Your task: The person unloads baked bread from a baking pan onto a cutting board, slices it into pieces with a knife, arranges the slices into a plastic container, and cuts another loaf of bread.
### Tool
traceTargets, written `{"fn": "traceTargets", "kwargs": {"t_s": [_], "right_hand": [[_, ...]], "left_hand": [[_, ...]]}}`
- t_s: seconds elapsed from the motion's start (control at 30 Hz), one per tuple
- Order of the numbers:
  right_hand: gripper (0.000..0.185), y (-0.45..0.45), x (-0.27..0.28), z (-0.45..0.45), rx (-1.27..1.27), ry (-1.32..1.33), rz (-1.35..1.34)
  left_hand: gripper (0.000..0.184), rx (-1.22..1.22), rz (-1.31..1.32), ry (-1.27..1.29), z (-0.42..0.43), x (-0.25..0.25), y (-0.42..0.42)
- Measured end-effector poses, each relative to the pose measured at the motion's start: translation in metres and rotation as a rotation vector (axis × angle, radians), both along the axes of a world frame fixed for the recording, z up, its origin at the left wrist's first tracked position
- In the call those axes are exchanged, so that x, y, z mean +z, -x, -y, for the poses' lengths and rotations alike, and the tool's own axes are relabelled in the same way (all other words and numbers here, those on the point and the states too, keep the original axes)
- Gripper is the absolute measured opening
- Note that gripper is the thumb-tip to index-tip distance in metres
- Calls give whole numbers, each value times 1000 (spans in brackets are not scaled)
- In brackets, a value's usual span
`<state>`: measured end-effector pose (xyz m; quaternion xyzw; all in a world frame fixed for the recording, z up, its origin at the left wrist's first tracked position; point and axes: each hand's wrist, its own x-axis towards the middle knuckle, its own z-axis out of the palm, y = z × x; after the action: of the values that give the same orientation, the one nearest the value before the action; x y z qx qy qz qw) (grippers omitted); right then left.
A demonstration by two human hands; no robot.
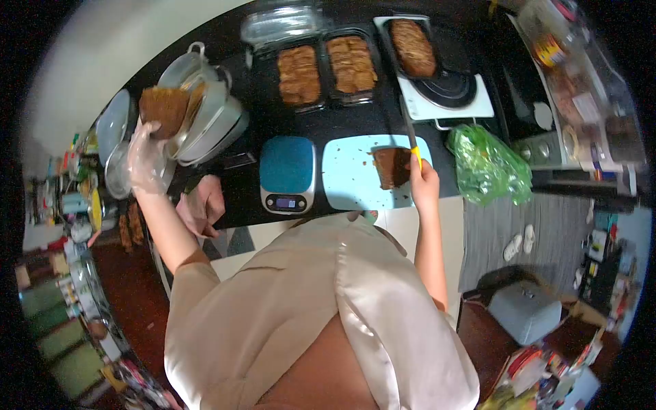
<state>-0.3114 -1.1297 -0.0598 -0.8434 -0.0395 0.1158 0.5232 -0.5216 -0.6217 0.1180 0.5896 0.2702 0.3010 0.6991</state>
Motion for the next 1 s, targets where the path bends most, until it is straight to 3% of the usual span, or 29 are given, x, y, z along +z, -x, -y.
{"fn": "traceTargets", "kwargs": {"t_s": [0.1,0.17,0.2,0.3,0.33,0.43,0.5,0.57,0.63,0.77,0.83,0.9,1.0], "right_hand": [[45,-7,6,7,-111,26,83],[40,-21,14,8,-172,-169,-54],[37,-27,22,10,-198,-207,-40],[33,-55,44,14,-248,-226,62],[32,-75,35,19,-255,-156,223],[35,-138,24,29,-309,73,575],[45,-174,36,25,-455,237,472],[47,-207,45,16,-523,301,398],[49,-237,43,8,-546,344,394],[60,-289,33,-5,-621,503,350],[61,-309,26,-4,-625,558,284],[52,-332,10,3,-633,499,235],[45,-345,-6,22,-685,333,172]], "left_hand": [[65,-193,-128,58,-35,-36,-1],[66,-244,-242,70,-49,-49,-3],[66,-271,-409,-38,-46,-39,-9],[65,-191,-442,-135,-20,-22,-9],[61,-136,-635,-171,-26,-22,-12],[56,-336,-586,-274,-69,-46,0],[50,-332,-565,-334,-67,-52,5],[45,-152,-550,-555,-46,-48,7],[39,-123,-553,-555,-33,-40,7],[32,151,-887,-847,49,25,-3],[31,225,-992,-920,53,29,0],[30,237,-663,-792,47,17,10],[30,271,-602,-799,91,41,-5]]}}
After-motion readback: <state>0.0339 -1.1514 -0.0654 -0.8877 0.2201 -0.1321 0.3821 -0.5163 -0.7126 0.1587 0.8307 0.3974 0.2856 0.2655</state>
